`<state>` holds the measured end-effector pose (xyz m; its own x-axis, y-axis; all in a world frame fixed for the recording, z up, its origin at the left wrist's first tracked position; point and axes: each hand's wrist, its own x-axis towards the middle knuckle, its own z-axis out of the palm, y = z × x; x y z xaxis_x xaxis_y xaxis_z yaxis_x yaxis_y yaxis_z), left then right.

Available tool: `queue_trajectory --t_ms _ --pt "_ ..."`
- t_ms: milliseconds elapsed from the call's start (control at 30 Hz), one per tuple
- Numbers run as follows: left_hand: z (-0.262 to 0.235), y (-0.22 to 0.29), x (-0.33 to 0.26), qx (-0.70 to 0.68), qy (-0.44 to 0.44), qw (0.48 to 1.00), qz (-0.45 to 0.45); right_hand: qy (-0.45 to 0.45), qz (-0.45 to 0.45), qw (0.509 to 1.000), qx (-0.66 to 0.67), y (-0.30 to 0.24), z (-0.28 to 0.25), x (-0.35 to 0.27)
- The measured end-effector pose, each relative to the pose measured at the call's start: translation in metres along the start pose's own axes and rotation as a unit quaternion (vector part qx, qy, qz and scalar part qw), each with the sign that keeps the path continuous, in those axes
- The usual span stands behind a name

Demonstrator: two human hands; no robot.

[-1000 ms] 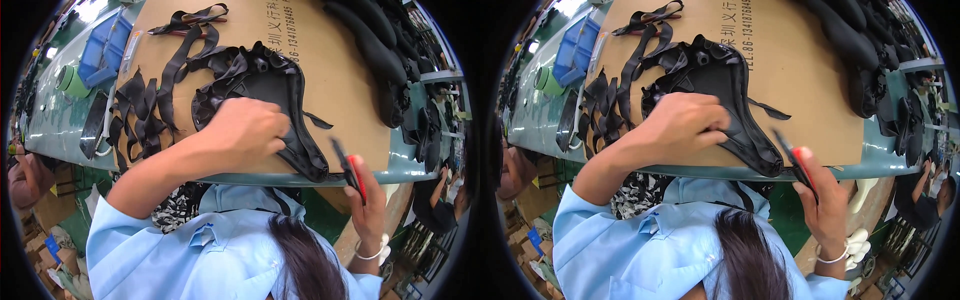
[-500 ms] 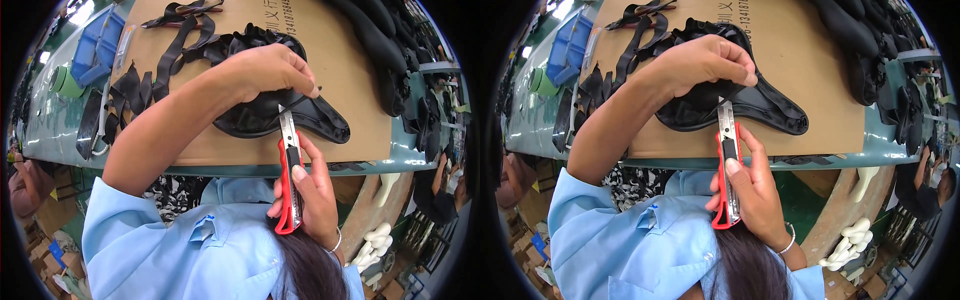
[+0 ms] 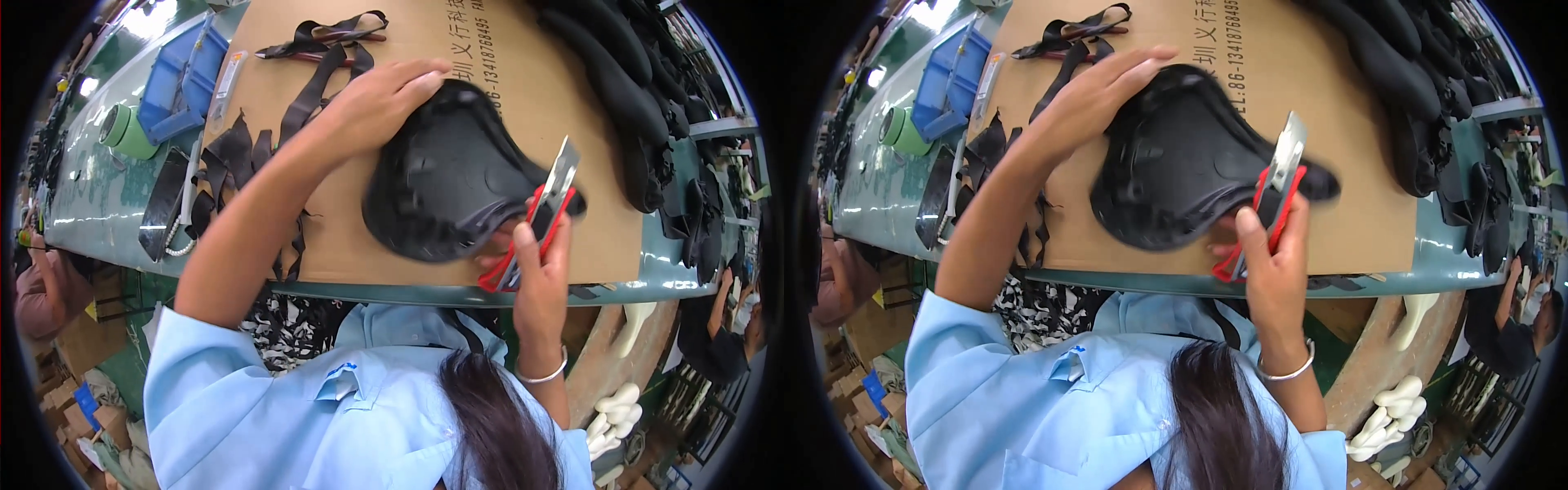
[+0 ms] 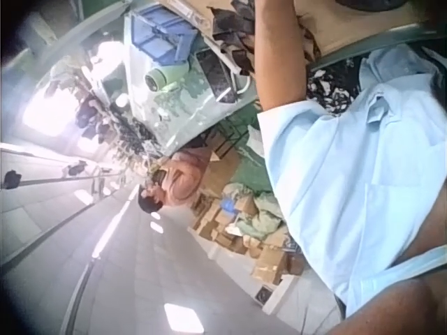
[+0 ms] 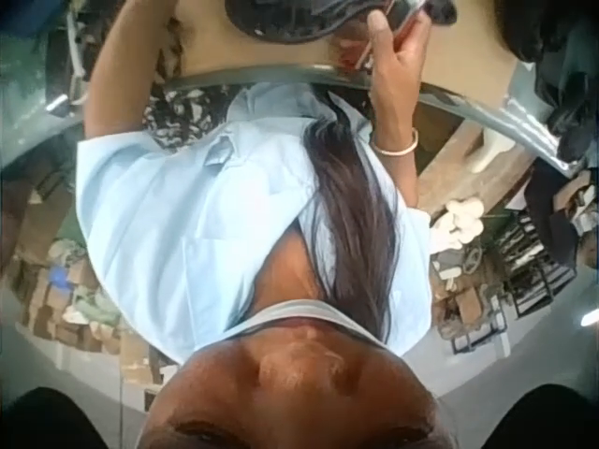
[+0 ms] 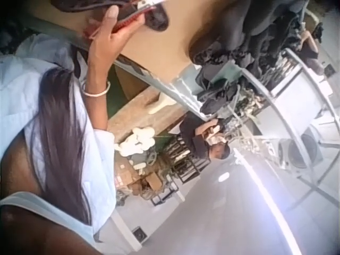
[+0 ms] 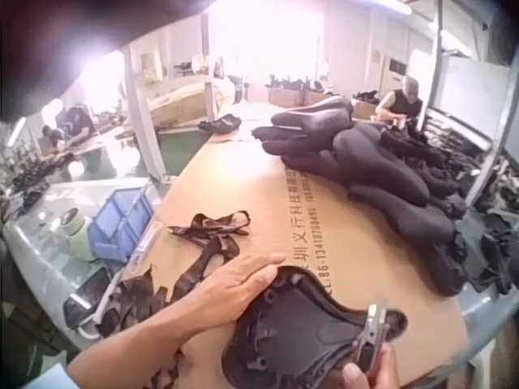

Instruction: Trimming excess synthetic material from the edges of bicycle seats using a utility knife.

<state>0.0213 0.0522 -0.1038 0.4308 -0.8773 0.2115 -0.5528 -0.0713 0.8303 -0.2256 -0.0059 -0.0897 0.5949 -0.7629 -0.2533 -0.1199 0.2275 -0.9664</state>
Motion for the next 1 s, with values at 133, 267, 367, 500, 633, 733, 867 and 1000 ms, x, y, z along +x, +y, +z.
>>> queue_trajectory --t_ms 133,267,367,500,633,733,867,1000 --pt "-0.006 0.035 -0.076 0.015 0.125 0.973 -0.195 -0.017 -0.153 0.985 -0.08 -0.012 -0.006 0.052" --pt "0.017 0.077 -0.093 0.28 0.186 0.941 -0.049 -0.141 -0.088 0.982 -0.087 -0.02 -0.004 0.08" --pt "0.051 0.098 -0.073 0.24 0.09 0.966 -0.027 -0.086 -0.078 0.989 -0.093 -0.026 -0.018 0.066" --pt "0.087 0.091 -0.068 0.181 0.034 0.977 -0.11 -0.059 -0.082 0.968 -0.229 -0.029 -0.052 0.024" --pt "0.09 0.088 -0.075 0.11 0.042 0.99 -0.072 -0.084 -0.279 0.862 -0.416 -0.027 -0.08 -0.005" --pt "0.093 0.087 -0.08 0.081 0.067 0.992 -0.062 -0.156 -0.295 0.794 -0.508 -0.047 -0.077 -0.007" --pt "0.098 0.083 -0.081 0.023 0.103 0.993 -0.054 -0.21 -0.265 0.693 -0.637 -0.066 -0.059 -0.009" --pt "0.089 0.075 -0.081 -0.069 0.142 0.984 -0.078 -0.2 -0.201 0.681 -0.675 -0.064 -0.053 -0.035"
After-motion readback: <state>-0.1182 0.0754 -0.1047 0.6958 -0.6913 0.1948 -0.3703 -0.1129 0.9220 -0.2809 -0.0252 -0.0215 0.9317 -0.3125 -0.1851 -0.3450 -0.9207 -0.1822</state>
